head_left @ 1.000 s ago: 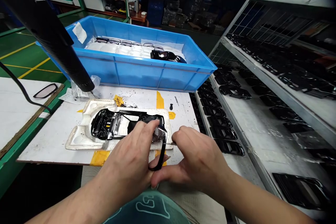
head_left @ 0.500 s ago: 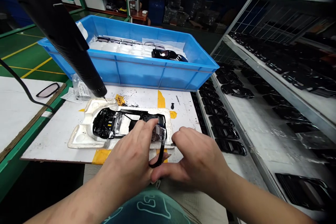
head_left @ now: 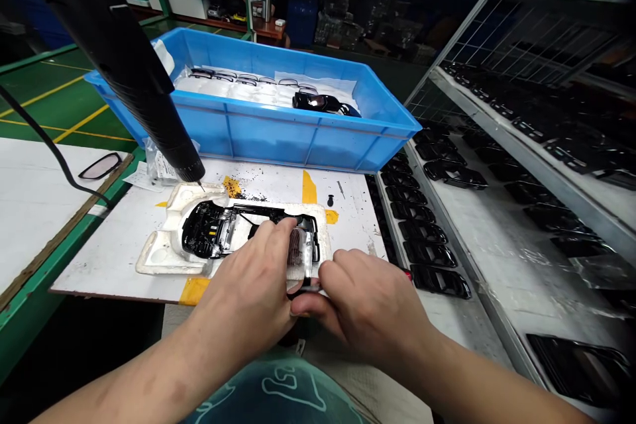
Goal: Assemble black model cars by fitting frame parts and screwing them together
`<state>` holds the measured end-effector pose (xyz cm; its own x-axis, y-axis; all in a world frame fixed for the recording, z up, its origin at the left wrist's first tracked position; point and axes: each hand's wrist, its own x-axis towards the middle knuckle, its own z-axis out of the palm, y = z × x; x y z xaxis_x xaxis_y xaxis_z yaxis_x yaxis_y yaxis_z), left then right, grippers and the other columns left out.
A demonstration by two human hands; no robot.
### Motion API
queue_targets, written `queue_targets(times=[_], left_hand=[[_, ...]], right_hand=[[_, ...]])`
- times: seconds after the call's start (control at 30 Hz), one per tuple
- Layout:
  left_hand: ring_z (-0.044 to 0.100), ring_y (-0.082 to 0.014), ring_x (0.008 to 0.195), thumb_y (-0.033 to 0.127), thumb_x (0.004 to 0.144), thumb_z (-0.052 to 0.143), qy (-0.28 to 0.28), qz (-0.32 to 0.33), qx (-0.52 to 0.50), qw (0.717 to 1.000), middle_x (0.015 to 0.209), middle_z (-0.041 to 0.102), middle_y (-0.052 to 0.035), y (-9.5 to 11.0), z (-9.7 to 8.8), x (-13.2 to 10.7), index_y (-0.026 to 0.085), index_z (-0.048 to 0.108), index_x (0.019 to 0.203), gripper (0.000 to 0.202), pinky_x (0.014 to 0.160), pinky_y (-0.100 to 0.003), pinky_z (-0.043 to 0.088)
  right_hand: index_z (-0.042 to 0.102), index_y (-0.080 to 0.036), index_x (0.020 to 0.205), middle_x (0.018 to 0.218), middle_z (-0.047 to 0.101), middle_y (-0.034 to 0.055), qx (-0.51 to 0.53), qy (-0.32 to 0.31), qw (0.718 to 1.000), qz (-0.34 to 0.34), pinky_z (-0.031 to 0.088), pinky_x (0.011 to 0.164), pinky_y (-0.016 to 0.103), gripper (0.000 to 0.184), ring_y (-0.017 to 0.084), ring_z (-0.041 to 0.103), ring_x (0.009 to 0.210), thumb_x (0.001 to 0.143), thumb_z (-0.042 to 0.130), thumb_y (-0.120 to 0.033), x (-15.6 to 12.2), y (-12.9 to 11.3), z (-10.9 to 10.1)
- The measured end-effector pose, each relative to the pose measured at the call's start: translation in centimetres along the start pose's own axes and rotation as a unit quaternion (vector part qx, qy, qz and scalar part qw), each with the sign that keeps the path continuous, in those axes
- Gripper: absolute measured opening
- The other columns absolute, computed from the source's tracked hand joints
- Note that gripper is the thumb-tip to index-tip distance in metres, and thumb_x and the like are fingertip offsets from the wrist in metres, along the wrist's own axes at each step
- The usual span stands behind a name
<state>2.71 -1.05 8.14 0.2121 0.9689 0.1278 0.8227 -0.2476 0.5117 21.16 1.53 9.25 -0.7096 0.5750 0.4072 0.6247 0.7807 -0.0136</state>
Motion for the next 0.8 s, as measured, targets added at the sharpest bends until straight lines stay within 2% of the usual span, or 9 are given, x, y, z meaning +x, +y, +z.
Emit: queue_targets(times=[0.1,0.27,0.4,0.43,0.5,0.57,0.6,0.7,0.8], left_hand=[[0.058,-0.0278,0.102,0.029,0.079,0.071,-0.006,0.006,-0.015,1.0,0.115,0.054,-0.0123,0.0,0.0,0.1,0.013,0.033,0.136,0.071,0.089,-0.046,0.053],[0.058,-0.0264,0.101,0.031,0.081,0.069,0.008,0.005,-0.035,0.999,0.114,0.054,-0.0103,0.0,0.1,0.2,0.017,0.034,0.135,0.066,0.088,-0.045,0.053],[0.057,-0.0242,0.102,0.029,0.083,0.067,0.026,0.016,-0.046,0.998,0.115,0.053,-0.0094,-0.2,0.4,0.2,0.019,0.031,0.138,0.066,0.086,-0.041,0.054],[0.057,-0.0239,0.101,0.031,0.084,0.066,0.033,0.019,-0.048,0.998,0.115,0.053,-0.0095,-0.4,0.5,0.2,0.019,0.03,0.139,0.066,0.085,-0.04,0.054],[0.057,-0.0237,0.1,0.035,0.087,0.064,0.046,0.023,-0.039,0.998,0.114,0.052,-0.01,-0.7,0.6,0.2,0.019,0.028,0.142,0.067,0.084,-0.04,0.054],[0.057,-0.0233,0.096,0.037,0.088,0.062,0.057,0.025,-0.019,0.998,0.114,0.052,-0.0103,-1.0,0.6,0.3,0.018,0.027,0.143,0.068,0.082,-0.04,0.054],[0.057,-0.0231,0.095,0.037,0.089,0.062,0.061,0.026,-0.01,0.998,0.113,0.052,-0.0104,-1.1,0.6,0.4,0.018,0.027,0.144,0.068,0.081,-0.04,0.054],[0.056,-0.0237,0.097,0.036,0.088,0.063,0.061,0.031,0.0,0.998,0.112,0.053,-0.0105,-1.2,0.6,0.6,0.017,0.028,0.143,0.068,0.081,-0.04,0.054],[0.056,-0.0236,0.098,0.036,0.088,0.063,0.053,0.027,-0.014,0.998,0.112,0.053,-0.0103,-1.1,0.6,0.8,0.018,0.029,0.143,0.067,0.082,-0.04,0.054]], right_hand=[[0.05,-0.02,0.068,0.063,0.046,0.0026,0.0,0.001,0.999,-0.037,0.017,0.056,0.036,0.059,0.02,0.037,0.058,0.106,0.022,-0.055,0.1,0.1,0.0],[0.05,-0.019,0.067,0.063,0.046,0.0023,0.002,0.01,0.999,-0.031,0.018,0.056,0.036,0.058,0.019,0.038,0.058,0.103,0.03,-0.06,0.3,0.5,-0.1],[0.051,-0.019,0.07,0.063,0.045,-0.0001,0.128,0.024,0.989,-0.067,0.021,0.054,0.034,0.06,0.016,0.039,0.057,0.095,0.039,-0.071,-0.1,1.1,-0.3],[0.052,-0.018,0.073,0.065,0.046,-0.0006,0.176,0.027,0.984,-0.031,0.023,0.054,0.032,0.059,0.015,0.04,0.058,0.092,0.044,-0.073,-0.3,1.6,-0.2],[0.055,-0.018,0.082,0.071,0.051,-0.0005,0.296,0.018,0.946,0.132,0.031,0.056,0.029,0.052,0.015,0.046,0.061,0.089,0.056,-0.07,-0.9,3.1,0.6],[0.055,-0.021,0.097,0.079,0.056,0.0,0.409,0.013,0.849,0.335,0.04,0.058,0.028,0.046,0.016,0.052,0.064,0.09,0.059,-0.066,-1.6,5.2,2.3],[0.051,-0.022,0.108,0.081,0.057,-0.0001,0.435,0.028,0.808,0.396,0.043,0.055,0.028,0.047,0.016,0.053,0.061,0.092,0.052,-0.067,-2.0,6.2,3.4],[0.036,-0.022,0.128,0.1,0.058,0.0051,0.451,0.073,0.759,0.464,0.052,0.053,0.031,0.056,0.016,0.059,0.061,0.097,0.032,-0.069,-3.0,8.8,7.6],[0.024,-0.022,0.143,0.125,0.052,0.0134,0.438,0.108,0.748,0.487,0.057,0.085,0.039,0.07,0.023,0.065,0.098,0.094,0.038,-0.07,-4.1,9.9,11.1]])
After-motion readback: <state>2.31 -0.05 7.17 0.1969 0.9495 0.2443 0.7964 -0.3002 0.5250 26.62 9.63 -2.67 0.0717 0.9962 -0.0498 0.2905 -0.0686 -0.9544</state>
